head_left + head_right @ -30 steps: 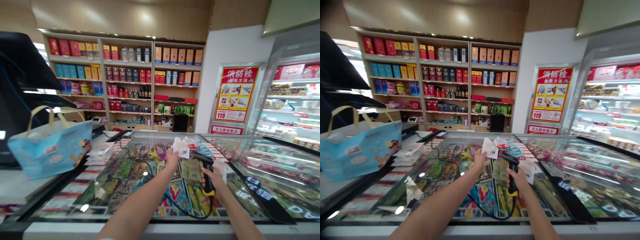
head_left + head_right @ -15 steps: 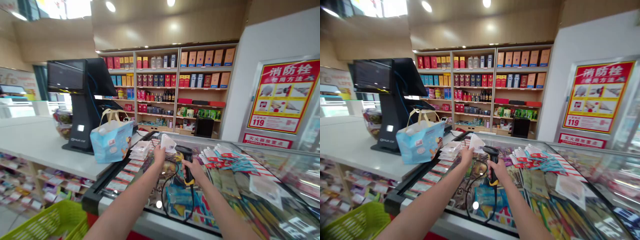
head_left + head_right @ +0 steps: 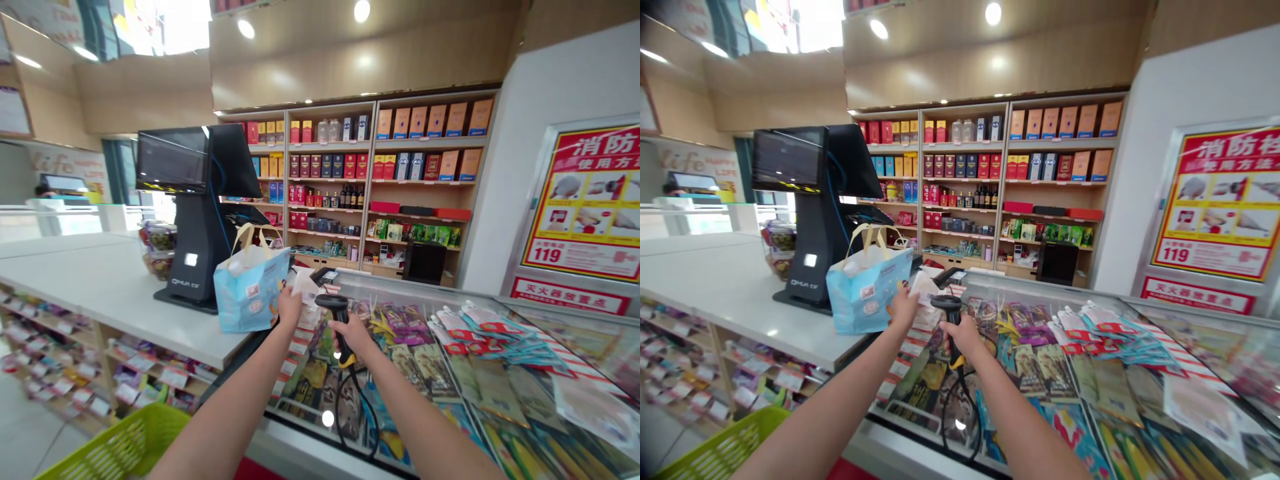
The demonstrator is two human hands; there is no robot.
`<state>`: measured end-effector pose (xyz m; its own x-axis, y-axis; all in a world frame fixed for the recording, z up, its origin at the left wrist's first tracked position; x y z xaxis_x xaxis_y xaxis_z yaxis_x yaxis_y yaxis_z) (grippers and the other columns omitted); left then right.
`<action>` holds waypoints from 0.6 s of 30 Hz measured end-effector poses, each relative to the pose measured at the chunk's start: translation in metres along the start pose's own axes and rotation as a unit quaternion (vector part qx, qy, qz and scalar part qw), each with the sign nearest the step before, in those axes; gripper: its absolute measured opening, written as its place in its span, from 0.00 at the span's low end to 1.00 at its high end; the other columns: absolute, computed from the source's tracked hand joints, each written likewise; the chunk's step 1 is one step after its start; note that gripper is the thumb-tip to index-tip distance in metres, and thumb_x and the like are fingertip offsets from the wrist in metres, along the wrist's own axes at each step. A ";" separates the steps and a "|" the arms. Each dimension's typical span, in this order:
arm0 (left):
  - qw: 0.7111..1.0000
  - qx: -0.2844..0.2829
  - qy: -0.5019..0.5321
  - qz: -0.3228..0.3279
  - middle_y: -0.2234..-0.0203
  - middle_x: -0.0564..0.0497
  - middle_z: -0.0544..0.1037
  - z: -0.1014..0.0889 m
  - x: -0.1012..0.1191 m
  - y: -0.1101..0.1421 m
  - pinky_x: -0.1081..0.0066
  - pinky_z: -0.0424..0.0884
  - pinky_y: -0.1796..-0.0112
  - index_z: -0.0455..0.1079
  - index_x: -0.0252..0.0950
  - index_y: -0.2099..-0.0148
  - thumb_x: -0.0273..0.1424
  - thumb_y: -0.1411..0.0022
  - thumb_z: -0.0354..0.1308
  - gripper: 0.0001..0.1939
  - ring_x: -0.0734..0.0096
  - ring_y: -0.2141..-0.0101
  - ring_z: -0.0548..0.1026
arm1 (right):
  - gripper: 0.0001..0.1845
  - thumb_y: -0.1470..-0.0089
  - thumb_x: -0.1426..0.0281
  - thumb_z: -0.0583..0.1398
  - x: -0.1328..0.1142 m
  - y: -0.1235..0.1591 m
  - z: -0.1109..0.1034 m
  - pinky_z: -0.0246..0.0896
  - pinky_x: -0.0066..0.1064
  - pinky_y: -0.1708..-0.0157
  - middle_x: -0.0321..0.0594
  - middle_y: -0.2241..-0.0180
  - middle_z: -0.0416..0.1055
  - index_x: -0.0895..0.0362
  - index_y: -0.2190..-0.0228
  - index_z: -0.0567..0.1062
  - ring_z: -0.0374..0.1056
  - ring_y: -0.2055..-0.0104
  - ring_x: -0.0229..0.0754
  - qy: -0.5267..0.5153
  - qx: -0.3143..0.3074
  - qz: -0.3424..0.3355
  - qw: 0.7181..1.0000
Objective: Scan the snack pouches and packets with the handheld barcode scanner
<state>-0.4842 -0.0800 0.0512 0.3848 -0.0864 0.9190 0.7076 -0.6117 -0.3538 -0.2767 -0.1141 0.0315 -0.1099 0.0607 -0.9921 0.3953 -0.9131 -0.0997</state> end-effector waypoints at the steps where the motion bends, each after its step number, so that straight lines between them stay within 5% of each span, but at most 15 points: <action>1: 0.999 -0.001 -0.045 0.017 0.69 0.44 0.79 -0.003 0.001 -0.004 0.64 0.71 0.58 0.72 0.34 0.66 0.25 0.50 0.56 0.07 0.58 0.63 0.77 | 0.19 0.66 0.59 0.65 0.001 -0.002 0.004 0.57 0.26 0.89 0.27 0.87 0.63 0.56 0.76 0.64 0.59 0.88 0.34 0.000 -0.002 0.002 1.000; 10: 0.965 0.004 -0.206 0.161 0.47 0.38 0.70 -0.005 0.019 0.004 0.60 0.62 0.45 0.71 0.32 0.54 0.22 0.47 0.54 0.17 0.55 0.45 0.66 | 0.17 0.65 0.60 0.64 0.006 -0.004 0.002 0.57 0.26 0.88 0.28 0.87 0.63 0.55 0.76 0.64 0.59 0.87 0.34 0.002 0.009 0.009 1.000; 14: 0.954 0.013 -0.203 0.220 0.45 0.40 0.67 0.000 0.038 0.027 0.56 0.61 0.45 0.71 0.35 0.54 0.24 0.44 0.52 0.15 0.54 0.44 0.64 | 0.17 0.65 0.61 0.64 0.001 0.006 -0.022 0.57 0.25 0.89 0.27 0.87 0.64 0.55 0.76 0.64 0.59 0.87 0.33 -0.016 0.039 0.000 0.999; 18: 0.948 -0.029 -0.134 0.288 0.47 0.40 0.67 0.028 0.059 0.061 0.57 0.62 0.45 0.71 0.35 0.56 0.26 0.42 0.52 0.12 0.57 0.45 0.65 | 0.19 0.65 0.60 0.65 -0.003 0.024 -0.062 0.57 0.26 0.88 0.27 0.87 0.63 0.56 0.75 0.64 0.58 0.88 0.34 -0.033 0.087 -0.011 0.996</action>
<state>-0.4020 -0.0999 0.0787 0.8391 -0.2217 0.4967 0.3033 -0.5672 -0.7657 -0.2104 -0.1108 0.0274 -0.1793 0.0590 -0.9820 0.2299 -0.9681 -0.1001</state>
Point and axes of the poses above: each hand's wrist, its own y-axis away from the middle knuckle, its own z-axis out of the palm, x = y × z, the point moved 7 cm from there along -y, towards the middle knuckle
